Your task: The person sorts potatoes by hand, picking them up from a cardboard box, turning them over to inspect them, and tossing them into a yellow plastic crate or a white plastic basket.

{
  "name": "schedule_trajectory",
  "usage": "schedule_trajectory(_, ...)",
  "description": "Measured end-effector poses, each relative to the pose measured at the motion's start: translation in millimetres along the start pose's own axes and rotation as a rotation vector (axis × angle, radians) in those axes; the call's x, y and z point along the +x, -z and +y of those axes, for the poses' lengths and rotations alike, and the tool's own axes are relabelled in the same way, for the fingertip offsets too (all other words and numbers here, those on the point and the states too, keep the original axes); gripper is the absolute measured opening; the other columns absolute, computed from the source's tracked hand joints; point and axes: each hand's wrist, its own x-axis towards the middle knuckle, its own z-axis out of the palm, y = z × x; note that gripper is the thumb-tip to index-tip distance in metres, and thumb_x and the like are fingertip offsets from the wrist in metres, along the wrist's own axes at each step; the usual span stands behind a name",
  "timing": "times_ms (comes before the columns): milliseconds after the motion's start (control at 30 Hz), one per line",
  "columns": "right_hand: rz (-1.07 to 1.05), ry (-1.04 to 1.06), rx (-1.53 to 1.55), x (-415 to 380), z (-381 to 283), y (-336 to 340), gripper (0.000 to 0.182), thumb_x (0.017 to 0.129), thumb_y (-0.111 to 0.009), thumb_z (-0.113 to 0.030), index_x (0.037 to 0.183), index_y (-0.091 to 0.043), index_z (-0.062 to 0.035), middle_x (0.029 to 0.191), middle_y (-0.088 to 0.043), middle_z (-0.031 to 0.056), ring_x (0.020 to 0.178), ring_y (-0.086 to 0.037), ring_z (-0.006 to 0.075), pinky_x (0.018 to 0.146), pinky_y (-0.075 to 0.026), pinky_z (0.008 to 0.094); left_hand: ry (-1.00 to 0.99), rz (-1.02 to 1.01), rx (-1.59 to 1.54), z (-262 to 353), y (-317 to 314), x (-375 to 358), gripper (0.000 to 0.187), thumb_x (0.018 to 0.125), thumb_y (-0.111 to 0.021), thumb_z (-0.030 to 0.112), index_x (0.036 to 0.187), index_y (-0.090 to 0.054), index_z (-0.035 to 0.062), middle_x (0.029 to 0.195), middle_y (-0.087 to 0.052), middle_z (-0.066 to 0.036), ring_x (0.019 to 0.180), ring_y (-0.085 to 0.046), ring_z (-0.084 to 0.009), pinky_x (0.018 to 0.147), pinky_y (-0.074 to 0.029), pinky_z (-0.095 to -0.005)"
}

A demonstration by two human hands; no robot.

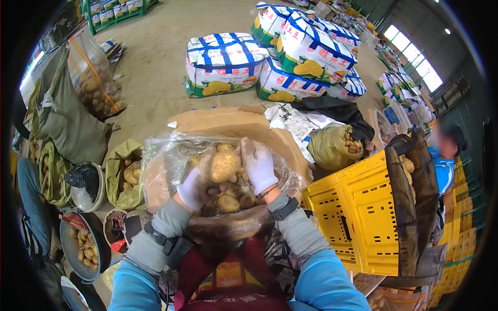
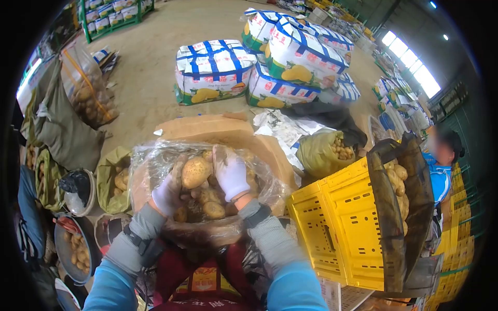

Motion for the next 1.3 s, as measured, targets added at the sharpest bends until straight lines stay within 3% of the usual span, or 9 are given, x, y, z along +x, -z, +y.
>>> schedule_trajectory(167, -0.022, 0.376, 0.071, -10, -13, -11, 0.040, 0.087, -0.068, -0.039, 0.108, -0.066, -0.0042, 0.099, -0.067, 0.0226, 0.095, -0.062, 0.0390, 0.084, -0.049, 0.0449, 0.157, 0.103, -0.318, -9, 8, 6, 0.058, 0.099, -0.033, 0.063, 0.106, -0.059, 0.0120, 0.079, -0.064, -0.006, 0.053, -0.050, -0.0126, 0.042, -0.032, -0.0192)
schedule_trajectory(333, -0.222, 0.216, -0.375, -19, -32, 5, 0.044, 0.083, -0.071, -0.040, 0.108, -0.066, -0.0038, 0.099, -0.067, 0.0229, 0.097, -0.063, 0.0396, 0.083, -0.049, 0.0457, 0.219, 0.107, -0.159, -3, -2, -1, 0.060, 0.095, -0.035, 0.068, 0.110, -0.059, 0.0147, 0.079, -0.063, -0.004, 0.053, -0.049, -0.0102, 0.041, -0.031, -0.0190)
schedule_trajectory(533, -0.263, -0.135, 0.321, -1, -6, 9, 0.047, 0.085, -0.072, -0.039, 0.115, -0.063, -0.0042, 0.107, -0.068, 0.0181, 0.103, -0.063, 0.0359, 0.086, -0.049, 0.0438, 0.051, 0.067, 0.116, 2, -10, -5, 0.059, 0.097, -0.036, 0.065, 0.113, -0.060, 0.0137, 0.075, -0.063, -0.003, 0.054, -0.052, -0.0084, 0.042, -0.035, -0.0189)
schedule_trajectory(767, -0.308, 0.504, -0.340, -23, -27, 4, 0.072, 0.069, -0.087, -0.035, 0.126, -0.054, -0.0051, 0.121, -0.062, 0.0176, 0.110, -0.060, 0.0354, 0.096, -0.047, 0.0407, -0.093, 0.020, -0.281, -15, 5, 7, 0.030, 0.098, -0.053, 0.032, 0.108, -0.062, 0.0047, 0.086, -0.065, -0.003, 0.071, -0.063, -0.0123, 0.057, -0.048, -0.0230)
schedule_trajectory(933, -0.045, 0.431, -0.081, -21, -34, 0, 0.060, 0.081, -0.077, -0.036, 0.125, -0.053, -0.0036, 0.122, -0.060, 0.0172, 0.112, -0.058, 0.0321, 0.099, -0.044, 0.0383, -0.646, -0.030, 0.905, -17, 26, 11, 0.021, 0.098, -0.051, 0.019, 0.107, -0.063, 0.0044, 0.092, -0.066, -0.005, 0.079, -0.064, -0.0126, 0.062, -0.050, -0.0257)
schedule_trajectory(1067, 0.118, 0.132, 0.095, -16, -13, -6, 0.050, 0.090, -0.070, -0.026, 0.128, -0.050, -0.0005, 0.124, -0.059, 0.0153, 0.115, -0.056, 0.0291, 0.100, -0.043, 0.0369, -0.233, 0.163, -0.024, -4, -10, 12, 0.025, 0.099, -0.050, 0.021, 0.109, -0.063, 0.0031, 0.088, -0.066, -0.007, 0.075, -0.064, -0.0117, 0.058, -0.048, -0.0233)
schedule_trajectory(1167, 0.088, 0.257, 0.043, -27, -13, -20, 0.046, 0.094, -0.065, -0.023, 0.130, -0.048, 0.0000, 0.123, -0.059, 0.0148, 0.114, -0.056, 0.0292, 0.100, -0.043, 0.0368, -0.832, 0.336, 0.923, -39, 31, 42, 0.031, 0.103, -0.045, 0.025, 0.116, -0.061, 0.0028, 0.108, -0.065, -0.008, 0.088, -0.064, -0.0146, 0.071, -0.052, -0.0251)
schedule_trajectory(1267, -0.163, -0.120, 0.322, -27, -37, -5, 0.050, 0.096, -0.061, -0.024, 0.136, -0.042, 0.0012, 0.129, -0.055, 0.0171, 0.120, -0.053, 0.0291, 0.103, -0.041, 0.0358, -0.065, 0.431, 0.180, -11, 16, 25, 0.036, 0.104, -0.043, 0.029, 0.118, -0.061, 0.0008, 0.101, -0.067, -0.009, 0.086, -0.064, -0.0176, 0.075, -0.053, -0.0285)
schedule_trajectory(1300, -0.204, -0.233, 0.419, -26, -37, -4, 0.052, 0.096, -0.061, -0.025, 0.137, -0.041, 0.0011, 0.130, -0.054, 0.0178, 0.121, -0.053, 0.0294, 0.103, -0.041, 0.0359, -0.069, 0.448, 0.212, -8, 12, 23, 0.037, 0.104, -0.044, 0.029, 0.117, -0.061, -0.0004, 0.099, -0.068, -0.009, 0.087, -0.065, -0.0184, 0.076, -0.053, -0.0295)
